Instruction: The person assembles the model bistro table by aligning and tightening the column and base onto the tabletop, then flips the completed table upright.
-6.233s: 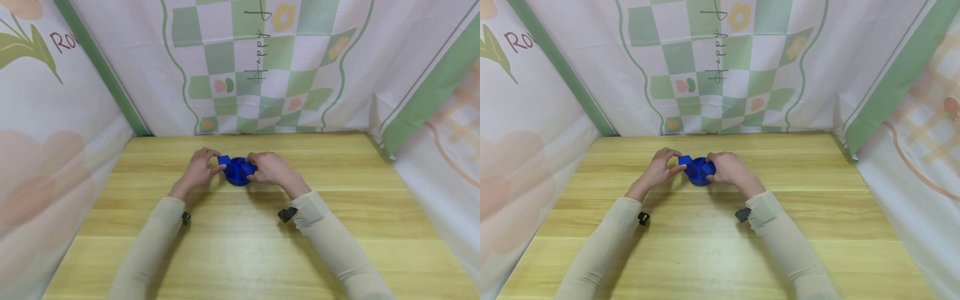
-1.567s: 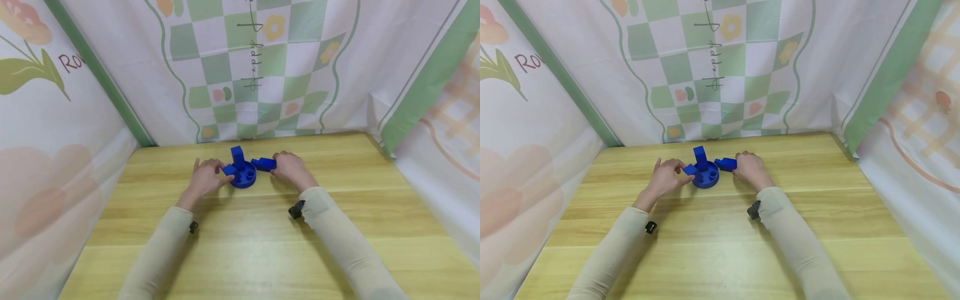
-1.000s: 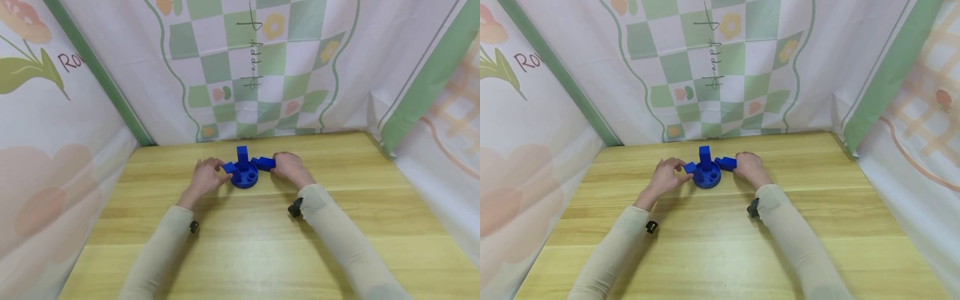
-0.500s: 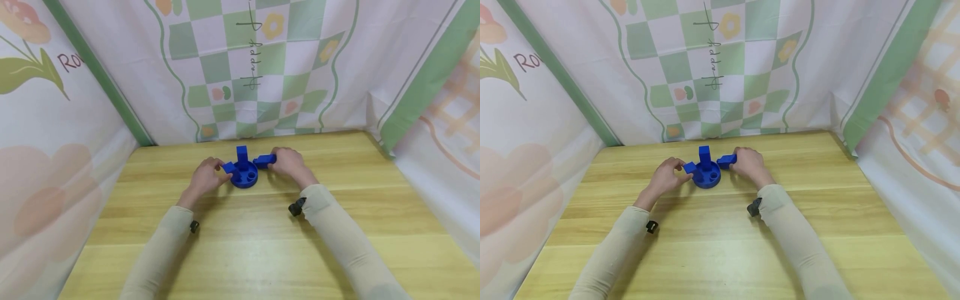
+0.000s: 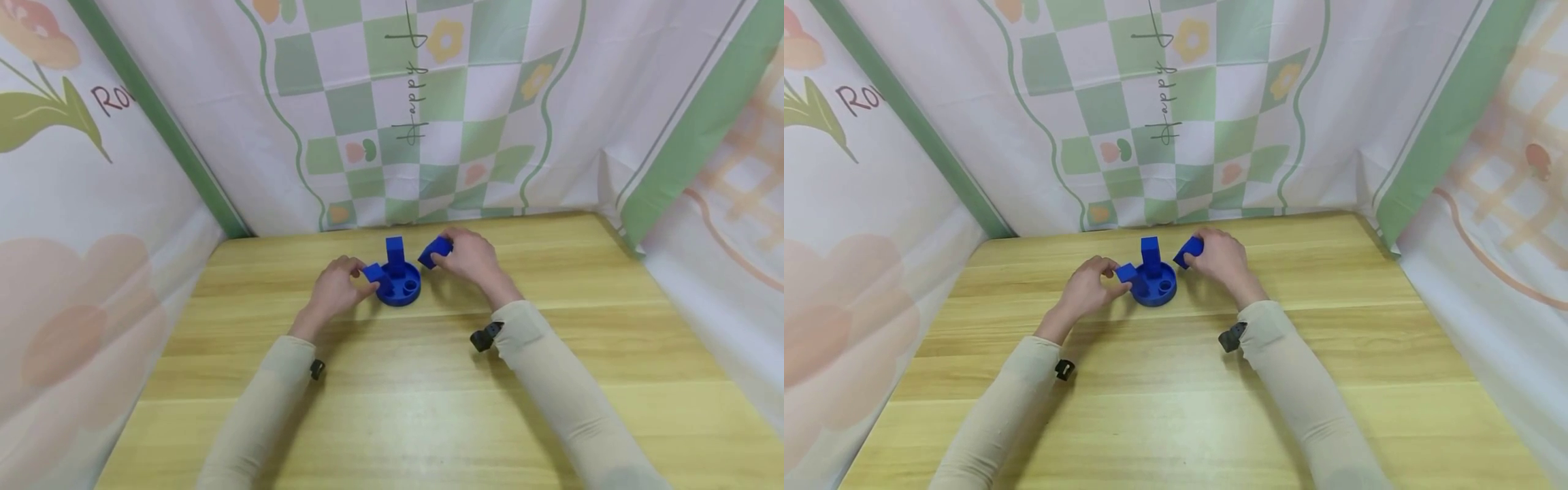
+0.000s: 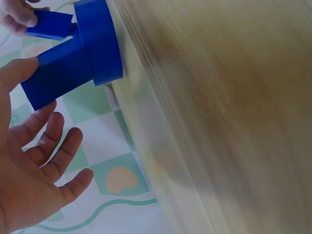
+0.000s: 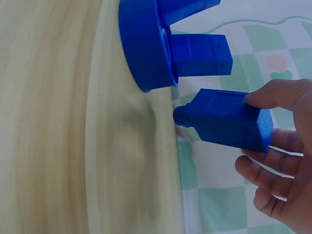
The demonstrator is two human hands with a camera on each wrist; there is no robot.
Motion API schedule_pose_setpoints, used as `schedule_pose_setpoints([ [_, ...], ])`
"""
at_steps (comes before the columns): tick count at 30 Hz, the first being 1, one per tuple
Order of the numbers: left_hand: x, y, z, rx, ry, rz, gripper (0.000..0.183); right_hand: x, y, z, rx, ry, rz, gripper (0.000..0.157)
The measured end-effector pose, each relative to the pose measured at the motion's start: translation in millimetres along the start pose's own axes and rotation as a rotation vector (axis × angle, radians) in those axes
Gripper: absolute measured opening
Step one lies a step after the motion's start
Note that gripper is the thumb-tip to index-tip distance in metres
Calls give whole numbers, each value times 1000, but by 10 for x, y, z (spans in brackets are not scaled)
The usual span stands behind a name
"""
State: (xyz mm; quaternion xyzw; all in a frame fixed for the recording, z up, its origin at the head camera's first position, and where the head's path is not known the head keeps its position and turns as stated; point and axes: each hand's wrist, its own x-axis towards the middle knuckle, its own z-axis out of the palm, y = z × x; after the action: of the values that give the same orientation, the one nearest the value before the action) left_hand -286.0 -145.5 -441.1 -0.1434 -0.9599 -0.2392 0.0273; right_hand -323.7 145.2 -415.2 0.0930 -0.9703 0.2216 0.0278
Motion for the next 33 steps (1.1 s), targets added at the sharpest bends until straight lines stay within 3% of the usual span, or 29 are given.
schedule_pose_setpoints([
  [12, -1, 4, 1, 16, 13, 20, 49, -33, -111, -94, 96, 51, -17, 50],
  [33, 1, 12, 0, 12, 18, 7, 48, -98, -276, -106, 109, 3, -35, 50],
])
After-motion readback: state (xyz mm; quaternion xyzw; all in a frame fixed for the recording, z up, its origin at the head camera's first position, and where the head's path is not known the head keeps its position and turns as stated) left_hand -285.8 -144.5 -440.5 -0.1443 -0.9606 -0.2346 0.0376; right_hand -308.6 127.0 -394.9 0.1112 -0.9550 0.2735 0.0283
